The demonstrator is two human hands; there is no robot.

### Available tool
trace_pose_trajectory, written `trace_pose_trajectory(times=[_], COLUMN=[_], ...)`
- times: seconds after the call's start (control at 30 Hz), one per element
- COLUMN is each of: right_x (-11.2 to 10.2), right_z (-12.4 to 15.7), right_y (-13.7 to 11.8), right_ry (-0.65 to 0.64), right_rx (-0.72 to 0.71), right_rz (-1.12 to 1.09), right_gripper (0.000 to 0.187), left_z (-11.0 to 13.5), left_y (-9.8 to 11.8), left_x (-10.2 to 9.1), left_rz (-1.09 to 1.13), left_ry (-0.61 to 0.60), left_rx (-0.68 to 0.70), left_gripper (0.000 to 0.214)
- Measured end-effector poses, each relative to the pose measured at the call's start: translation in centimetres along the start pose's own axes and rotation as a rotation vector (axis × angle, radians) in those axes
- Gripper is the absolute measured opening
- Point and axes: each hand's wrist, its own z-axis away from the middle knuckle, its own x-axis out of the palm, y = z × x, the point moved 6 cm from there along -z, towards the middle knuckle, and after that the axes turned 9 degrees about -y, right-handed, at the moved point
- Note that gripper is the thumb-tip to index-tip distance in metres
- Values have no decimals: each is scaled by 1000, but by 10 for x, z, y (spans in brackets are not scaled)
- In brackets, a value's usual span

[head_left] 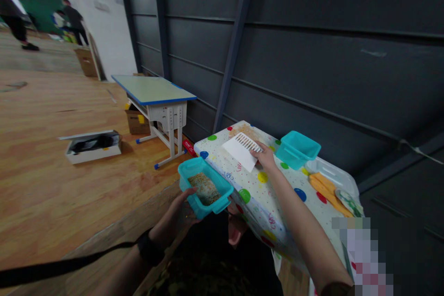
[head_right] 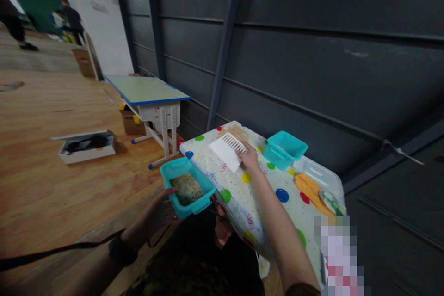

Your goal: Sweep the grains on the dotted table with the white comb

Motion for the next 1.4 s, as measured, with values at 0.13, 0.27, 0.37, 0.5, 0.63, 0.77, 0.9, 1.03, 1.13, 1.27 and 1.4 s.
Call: trace_pose_trajectory(times=[0.13, 0.27, 0.37, 0.5, 0.63, 0.77, 0.9, 1.03, 1.13, 1.27, 1.4], right_x=[2, -4, 4, 20, 29, 22, 29, 39, 37, 39, 47], right_z=[-6, -19, -23, -18, -12, -10, 0, 8, 5, 6, 20], right_y=[0, -5, -6, -1, -2, -7, -10, -18, -18, -9, -9], right_ry=[-87, 30, 16, -112, -225, -55, -115, -274, -210, -101, -193], right_rx=[73, 2, -38, 100, 180, 132, 114, 98, 96, 119, 107], right_rz=[-79, -66, -30, -69, -152, -118, -98, -124, -167, -195, -210], right_gripper=[78, 76, 72, 71, 77, 78, 72, 74, 77, 77, 74], left_z=[-1, -2, -3, -5, -3, 5, 10, 6, -1, -3, 2], left_y=[-5, -4, -1, 1, 2, 6, 10, 5, 2, 0, 5], left_x=[-12, -11, -5, -3, -1, 5, 10, 6, 3, -1, 4], left_rz=[26, 25, 24, 10, -16, -19, 25, 38, 26, -17, -19], left_ry=[-66, -86, -30, 33, 32, 47, -8, -14, -54, -7, 5], left_rx=[95, 79, 11, -10, -14, -36, 18, 2, 4, -15, 1], left_gripper=[81, 81, 73, 77, 70, 71, 75, 70, 65, 48, 47])
